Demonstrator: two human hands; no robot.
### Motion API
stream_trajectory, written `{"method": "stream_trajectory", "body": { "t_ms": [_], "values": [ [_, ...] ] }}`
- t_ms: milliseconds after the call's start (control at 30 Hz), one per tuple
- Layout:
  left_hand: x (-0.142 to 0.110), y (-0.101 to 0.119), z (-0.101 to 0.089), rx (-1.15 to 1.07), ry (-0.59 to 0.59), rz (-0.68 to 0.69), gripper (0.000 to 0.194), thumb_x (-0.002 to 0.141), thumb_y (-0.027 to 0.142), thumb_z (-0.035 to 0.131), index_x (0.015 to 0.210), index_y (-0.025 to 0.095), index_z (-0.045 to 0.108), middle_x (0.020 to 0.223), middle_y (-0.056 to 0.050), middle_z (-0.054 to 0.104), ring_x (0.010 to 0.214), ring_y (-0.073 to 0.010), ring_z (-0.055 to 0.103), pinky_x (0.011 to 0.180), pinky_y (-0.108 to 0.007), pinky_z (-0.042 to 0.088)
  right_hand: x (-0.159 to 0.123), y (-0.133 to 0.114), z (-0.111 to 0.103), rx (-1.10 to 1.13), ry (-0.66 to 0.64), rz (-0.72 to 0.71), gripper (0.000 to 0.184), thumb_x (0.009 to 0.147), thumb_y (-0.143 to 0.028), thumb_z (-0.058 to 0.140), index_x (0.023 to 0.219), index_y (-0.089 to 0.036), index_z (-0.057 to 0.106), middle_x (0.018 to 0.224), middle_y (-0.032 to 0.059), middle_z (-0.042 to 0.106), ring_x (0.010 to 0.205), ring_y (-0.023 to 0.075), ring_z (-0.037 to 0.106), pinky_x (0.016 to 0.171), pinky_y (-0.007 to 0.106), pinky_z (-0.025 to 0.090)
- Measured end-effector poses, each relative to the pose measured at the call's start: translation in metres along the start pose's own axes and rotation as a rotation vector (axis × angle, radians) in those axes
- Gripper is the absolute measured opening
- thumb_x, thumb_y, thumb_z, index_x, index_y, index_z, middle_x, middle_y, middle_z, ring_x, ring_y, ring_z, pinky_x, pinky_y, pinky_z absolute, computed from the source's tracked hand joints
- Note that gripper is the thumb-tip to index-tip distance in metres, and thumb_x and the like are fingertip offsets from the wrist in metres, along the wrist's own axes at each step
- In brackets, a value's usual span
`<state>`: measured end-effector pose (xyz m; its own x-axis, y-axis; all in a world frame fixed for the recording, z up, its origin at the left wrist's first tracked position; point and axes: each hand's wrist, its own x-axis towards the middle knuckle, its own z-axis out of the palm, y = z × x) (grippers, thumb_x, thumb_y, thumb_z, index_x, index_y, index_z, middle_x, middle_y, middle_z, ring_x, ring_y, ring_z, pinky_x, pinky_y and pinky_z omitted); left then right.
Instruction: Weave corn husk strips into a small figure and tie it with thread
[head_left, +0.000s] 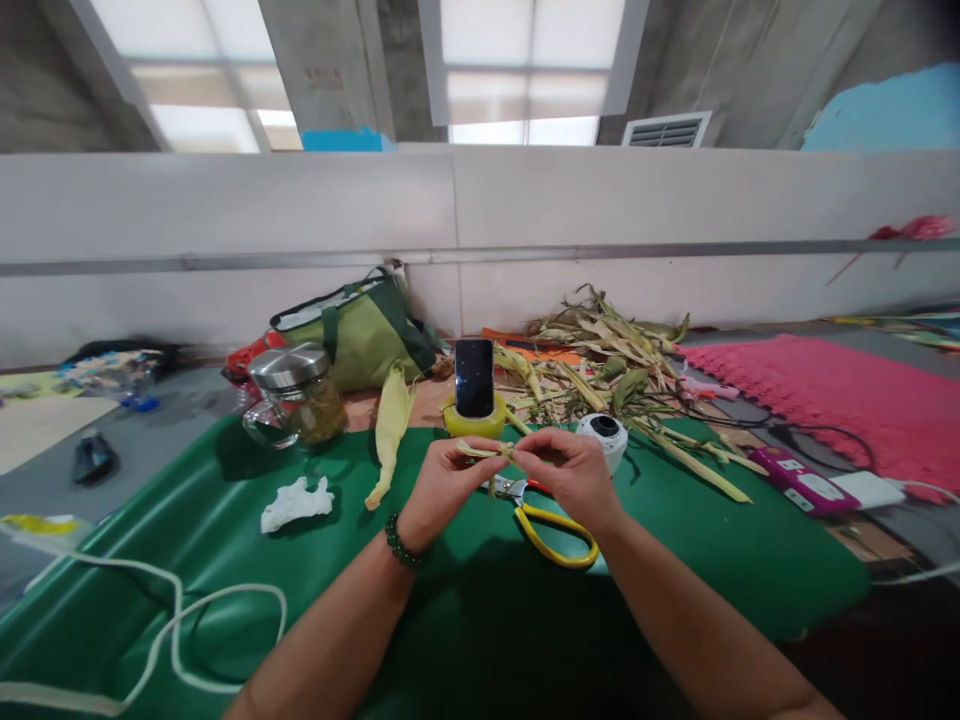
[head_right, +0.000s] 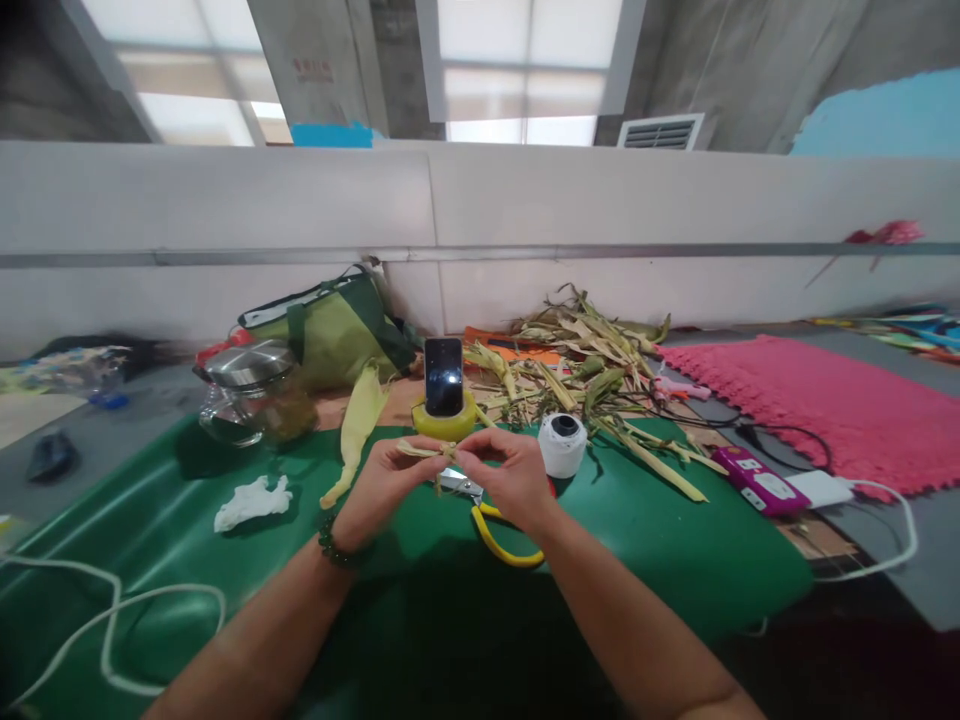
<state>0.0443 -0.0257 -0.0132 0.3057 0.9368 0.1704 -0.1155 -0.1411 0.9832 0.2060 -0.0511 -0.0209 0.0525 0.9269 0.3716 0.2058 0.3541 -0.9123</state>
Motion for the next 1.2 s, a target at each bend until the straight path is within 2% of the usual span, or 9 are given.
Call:
{"method": "stream_trajectory", "body": {
  "t_ms": [167, 333, 433, 500, 600, 733, 900, 1067, 1200],
  "values": [
    [-0.002, 0.0, 0.004, 0.006, 0.004, 0.014, 0.022, 0.058, 0.031, 0.081, 0.071, 0.015, 0.076, 0.068, -0.005, 0.072, 0.061, -0.0157, 0.06, 0.057, -0.026, 0.047, 0.008, 0.003, -0.002, 0.111, -0.066, 0.164, 0.027, 0.063, -0.043, 0.074, 0.064, -0.018, 0.065, 0.055, 0.0005, 0.06, 0.05, 0.0118, 0.05, 0.049, 0.026, 0.043],
    [0.004, -0.004, 0.002, -0.167, 0.028, -0.129, 0.03, 0.057, 0.033, 0.082, 0.078, 0.014, 0.073, 0.069, -0.004, 0.071, 0.062, -0.0141, 0.061, 0.056, -0.024, 0.047, 0.008, 0.003, -0.018, 0.019, -0.155, 0.095, 0.031, 0.076, -0.049, 0.061, 0.08, -0.019, 0.065, 0.072, 0.0033, 0.065, 0.065, 0.0158, 0.059, 0.062, 0.029, 0.05],
    [0.01, -0.005, -0.005, -0.297, 0.11, -0.223, 0.034, 0.052, 0.028, 0.084, 0.08, 0.015, 0.07, 0.073, -0.003, 0.071, 0.068, -0.0141, 0.063, 0.055, -0.021, 0.046, -0.008, 0.009, -0.034, -0.295, -0.353, 0.098, 0.031, 0.088, -0.039, 0.042, 0.088, -0.018, 0.065, 0.084, 0.0076, 0.067, 0.079, 0.0201, 0.062, 0.074, 0.034, 0.05],
    [0.013, -0.003, -0.011, -0.35, 0.153, -0.255, 0.034, 0.051, 0.023, 0.083, 0.08, 0.015, 0.068, 0.076, -0.003, 0.071, 0.075, -0.0157, 0.065, 0.058, -0.021, 0.047, -0.023, 0.016, -0.042, -0.603, -0.475, 0.128, 0.027, 0.083, -0.022, 0.044, 0.1, -0.017, 0.065, 0.106, 0.012, 0.065, 0.098, 0.0245, 0.06, 0.087, 0.038, 0.047],
    [0.014, 0.0, -0.017, -0.394, 0.141, -0.263, 0.031, 0.053, 0.02, 0.081, 0.08, 0.015, 0.067, 0.074, -0.002, 0.07, 0.075, -0.015, 0.065, 0.062, -0.021, 0.048, -0.038, 0.024, -0.046, -0.933, -0.572, 0.17, 0.056, 0.069, -0.007, 0.05, 0.123, -0.017, 0.056, 0.119, 0.015, 0.057, 0.111, 0.0275, 0.054, 0.095, 0.039, 0.042],
    [0.012, 0.002, -0.018, -0.409, 0.108, -0.259, 0.031, 0.053, 0.02, 0.082, 0.077, 0.016, 0.064, 0.068, 0.001, 0.068, 0.062, -0.011, 0.062, 0.059, -0.021, 0.046, -0.042, 0.02, -0.046, -1.103, -0.662, 0.201, 0.063, 0.07, -0.007, 0.048, 0.132, -0.016, 0.049, 0.118, 0.0162, 0.054, 0.104, 0.0263, 0.057, 0.09, 0.036, 0.043],
    [0.014, 0.001, -0.018, -0.399, 0.119, -0.225, 0.033, 0.054, 0.019, 0.084, 0.08, 0.014, 0.064, 0.067, 0.0, 0.067, 0.061, -0.0107, 0.062, 0.057, -0.021, 0.045, -0.036, 0.013, -0.042, -1.104, -0.722, 0.187, 0.07, 0.073, -0.02, 0.053, 0.141, -0.016, 0.038, 0.118, 0.0168, 0.055, 0.099, 0.0271, 0.06, 0.084, 0.035, 0.044],
    [0.016, 0.001, -0.02, -0.47, 0.12, -0.198, 0.037, 0.053, 0.018, 0.084, 0.082, 0.013, 0.062, 0.066, 0.001, 0.067, 0.055, -0.009, 0.061, 0.051, -0.017, 0.045, -0.028, 0.016, -0.031, -1.212, -0.775, 0.169, 0.074, 0.07, -0.01, 0.05, 0.143, -0.013, 0.036, 0.098, 0.0148, 0.069, 0.087, 0.0262, 0.065, 0.07, 0.03, 0.041],
    [0.015, 0.004, -0.024, -0.526, 0.093, -0.167, 0.036, 0.055, 0.017, 0.083, 0.083, 0.012, 0.061, 0.064, 0.002, 0.066, 0.053, -0.0077, 0.06, 0.049, -0.016, 0.047, -0.032, 0.014, -0.033, -1.224, -0.708, 0.159, 0.047, 0.071, -0.014, 0.051, 0.116, -0.016, 0.061, 0.083, 0.0103, 0.071, 0.075, 0.025, 0.065, 0.062, 0.028, 0.038]
  ]
}}
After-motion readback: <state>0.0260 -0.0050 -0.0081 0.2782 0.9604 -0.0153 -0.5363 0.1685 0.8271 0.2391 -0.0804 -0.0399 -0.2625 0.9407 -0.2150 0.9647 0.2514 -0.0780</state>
